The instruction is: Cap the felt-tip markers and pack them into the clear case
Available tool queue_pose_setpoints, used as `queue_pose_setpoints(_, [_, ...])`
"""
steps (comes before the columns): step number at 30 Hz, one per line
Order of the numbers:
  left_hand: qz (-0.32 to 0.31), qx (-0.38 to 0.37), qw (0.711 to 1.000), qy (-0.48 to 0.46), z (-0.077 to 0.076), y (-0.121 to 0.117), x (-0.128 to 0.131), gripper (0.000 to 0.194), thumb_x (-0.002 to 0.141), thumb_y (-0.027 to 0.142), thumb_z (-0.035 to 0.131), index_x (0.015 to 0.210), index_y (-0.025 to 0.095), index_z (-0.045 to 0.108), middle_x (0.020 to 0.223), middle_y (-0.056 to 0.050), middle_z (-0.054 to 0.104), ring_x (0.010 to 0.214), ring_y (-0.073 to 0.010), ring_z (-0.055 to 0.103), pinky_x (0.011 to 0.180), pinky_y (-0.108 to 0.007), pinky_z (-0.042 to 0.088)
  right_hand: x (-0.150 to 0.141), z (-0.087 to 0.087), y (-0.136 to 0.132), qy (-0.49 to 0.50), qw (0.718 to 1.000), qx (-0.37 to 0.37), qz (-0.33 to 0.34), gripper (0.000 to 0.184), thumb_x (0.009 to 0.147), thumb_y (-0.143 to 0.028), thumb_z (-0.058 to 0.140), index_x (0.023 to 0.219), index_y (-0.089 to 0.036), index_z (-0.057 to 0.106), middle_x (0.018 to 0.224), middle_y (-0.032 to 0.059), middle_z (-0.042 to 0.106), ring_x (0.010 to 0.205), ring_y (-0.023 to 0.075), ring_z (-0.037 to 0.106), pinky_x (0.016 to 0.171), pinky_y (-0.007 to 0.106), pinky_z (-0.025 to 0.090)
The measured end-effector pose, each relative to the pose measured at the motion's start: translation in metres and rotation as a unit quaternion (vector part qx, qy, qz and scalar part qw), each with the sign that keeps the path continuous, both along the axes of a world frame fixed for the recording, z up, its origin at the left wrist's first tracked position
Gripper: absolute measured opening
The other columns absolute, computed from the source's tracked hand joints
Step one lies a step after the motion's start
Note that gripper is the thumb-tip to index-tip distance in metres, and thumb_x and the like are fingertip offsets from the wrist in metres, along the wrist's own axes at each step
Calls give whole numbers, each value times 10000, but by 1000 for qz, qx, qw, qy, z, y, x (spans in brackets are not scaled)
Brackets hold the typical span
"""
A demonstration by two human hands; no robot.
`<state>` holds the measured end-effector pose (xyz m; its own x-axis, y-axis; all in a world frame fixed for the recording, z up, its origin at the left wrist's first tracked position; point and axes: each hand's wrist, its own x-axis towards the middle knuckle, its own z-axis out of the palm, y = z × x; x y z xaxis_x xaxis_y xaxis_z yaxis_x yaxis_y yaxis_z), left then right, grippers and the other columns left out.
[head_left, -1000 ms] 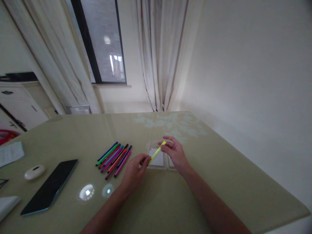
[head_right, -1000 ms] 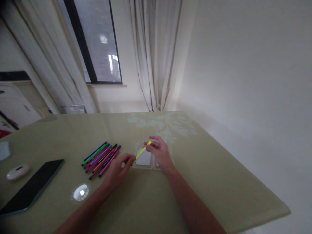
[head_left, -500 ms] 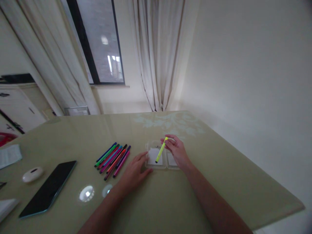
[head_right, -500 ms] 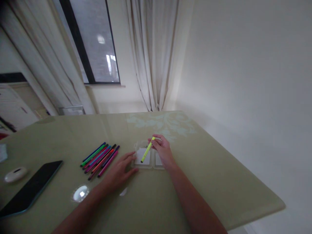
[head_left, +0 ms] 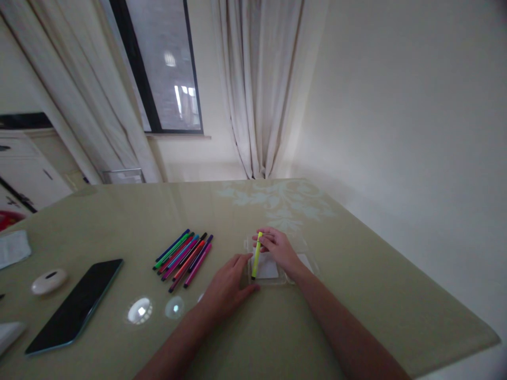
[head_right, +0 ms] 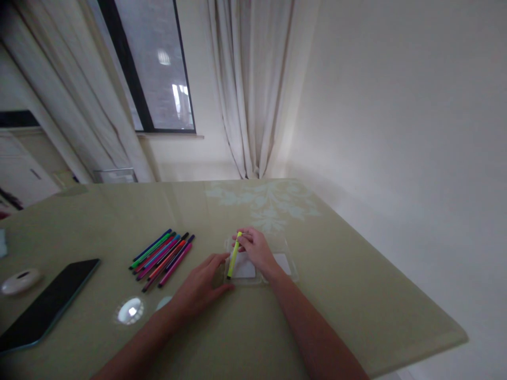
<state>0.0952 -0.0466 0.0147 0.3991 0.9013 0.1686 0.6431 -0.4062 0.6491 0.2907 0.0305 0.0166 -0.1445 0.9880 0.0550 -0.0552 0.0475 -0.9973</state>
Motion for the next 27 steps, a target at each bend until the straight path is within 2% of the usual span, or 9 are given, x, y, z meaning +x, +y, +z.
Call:
queue_pose_setpoints(6, [-3,6,1000,23,2,-1,1,642,831,271,745,1425,265,502,1360,-101,629,1216,-288,624,1044,-439,499,-3,-10,2,-43,998,35,5,335,808,-405,729,1058,-183,701,956,90,788,839,230,753,705,347,602])
queue_pose_setpoints(10, [-18,29,999,42,1,-1,1,541,847,281,744,1363,276,582,1399,-93,617,1246,-286,618,1053,-439,508,-7,-12,-1,-158,982,105,-5,278,866,-323,656,1099,-186,723,1006,90,776,882,225,740,785,370,600])
queue_pose_setpoints(13, [-28,51,997,57,-2,0,0,404,862,297,736,1258,269,662,1430,-94,602,1276,-293,608,1066,-440,511,-8,-9,-6,-286,944,163,-9,218,845,-206,671,1045,-175,751,1068,112,757,924,227,720,825,358,575])
queue_pose_setpoints(18, [-46,72,994,62,-5,1,-1,388,860,274,740,1242,263,675,1530,-83,528,1324,-278,580,1118,-425,481,-10,-2,-15,-422,875,236,13,183,879,-116,635,1003,-171,758,1068,105,759,1062,238,672,966,365,495])
queue_pose_setpoints(22, [-50,65,993,80,-2,1,0,365,884,286,719,1245,244,679,1412,-84,638,1300,-275,599,1115,-437,484,-11,5,-20,-494,836,238,30,171,922,-147,612,980,-197,765,1072,84,772,1065,226,663,1005,358,439])
queue_pose_setpoints(25, [-52,63,992,98,3,0,3,342,895,288,702,1232,234,686,1374,-91,660,1254,-292,624,1074,-459,513,-14,11,-21,-545,805,228,49,184,939,-166,588,944,-199,769,1052,89,770,1043,215,657,992,336,419])
queue_pose_setpoints(27, [-49,70,991,107,4,-2,5,318,902,292,689,1213,228,693,1357,-101,668,1233,-305,633,1060,-478,518,-16,12,-22,-555,798,225,58,195,944,-172,575,934,-198,769,1033,92,767,1028,211,654,979,323,416])
